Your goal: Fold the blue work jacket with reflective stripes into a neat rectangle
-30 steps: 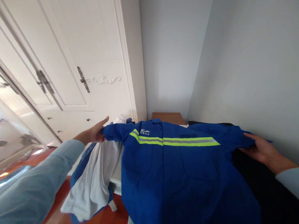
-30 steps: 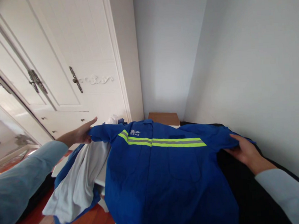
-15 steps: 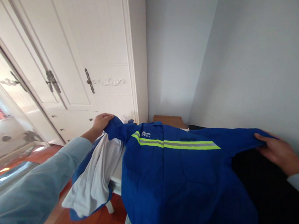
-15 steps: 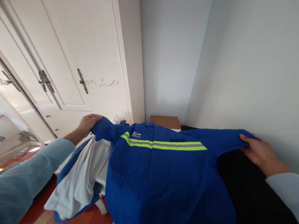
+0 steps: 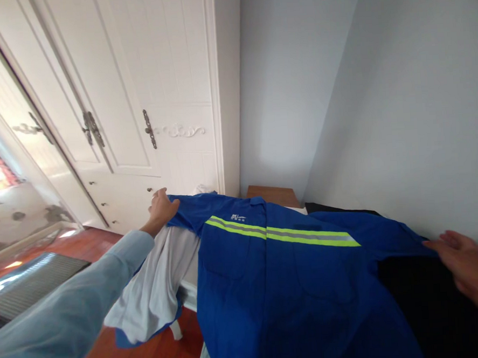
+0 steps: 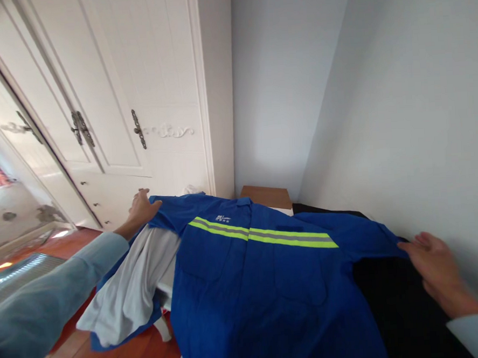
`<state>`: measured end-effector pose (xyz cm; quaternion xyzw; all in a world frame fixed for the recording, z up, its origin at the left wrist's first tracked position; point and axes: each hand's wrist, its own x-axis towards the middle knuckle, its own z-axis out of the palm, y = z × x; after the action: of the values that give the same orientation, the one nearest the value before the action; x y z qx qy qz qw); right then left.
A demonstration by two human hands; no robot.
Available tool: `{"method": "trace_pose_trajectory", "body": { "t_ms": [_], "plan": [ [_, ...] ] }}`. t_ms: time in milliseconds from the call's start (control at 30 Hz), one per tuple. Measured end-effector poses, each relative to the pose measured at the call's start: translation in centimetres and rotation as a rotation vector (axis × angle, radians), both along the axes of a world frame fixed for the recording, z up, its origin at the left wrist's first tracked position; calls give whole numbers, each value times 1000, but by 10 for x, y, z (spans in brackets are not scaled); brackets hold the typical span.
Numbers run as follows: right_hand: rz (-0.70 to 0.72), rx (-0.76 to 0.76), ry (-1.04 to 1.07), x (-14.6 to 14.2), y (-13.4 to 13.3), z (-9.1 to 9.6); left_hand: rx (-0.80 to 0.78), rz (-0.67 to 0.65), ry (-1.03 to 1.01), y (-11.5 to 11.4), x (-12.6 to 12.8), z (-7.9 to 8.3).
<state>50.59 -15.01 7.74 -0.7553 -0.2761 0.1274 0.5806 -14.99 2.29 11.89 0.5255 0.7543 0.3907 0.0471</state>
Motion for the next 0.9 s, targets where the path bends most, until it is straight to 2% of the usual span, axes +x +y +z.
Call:
{"method": "trace_pose_trajectory", "body": {
  "t_ms": [133,200,267,367,467,600,667,767,900],
  "plan": [
    [76,10,-210,-5,-18,-29,243,-60,-255,-39,24,-14],
    [102,-33,-218,-15,-30,-45,356,-121,-403,-69,45,-30],
    [132,-91,-185,-30,-42,-56,421,-121,-483,-104,68,-52],
    [200,-109,-147,-48,-55,-62,382,-85,-617,-153,95,-90],
    [241,-73,-177,-47,-52,-56,331,-40,-708,-187,107,-123],
    [232,3,-310,-23,-19,-34,207,59,-719,-211,105,-160],
    [165,-54,-400,-9,7,-19,130,58,-761,-218,101,-179],
    [119,-185,-532,7,50,1,-24,-10,-842,-224,92,-209],
    [91,-302,-476,24,99,10,-209,-212,-898,-229,78,-244]
  ]
}}
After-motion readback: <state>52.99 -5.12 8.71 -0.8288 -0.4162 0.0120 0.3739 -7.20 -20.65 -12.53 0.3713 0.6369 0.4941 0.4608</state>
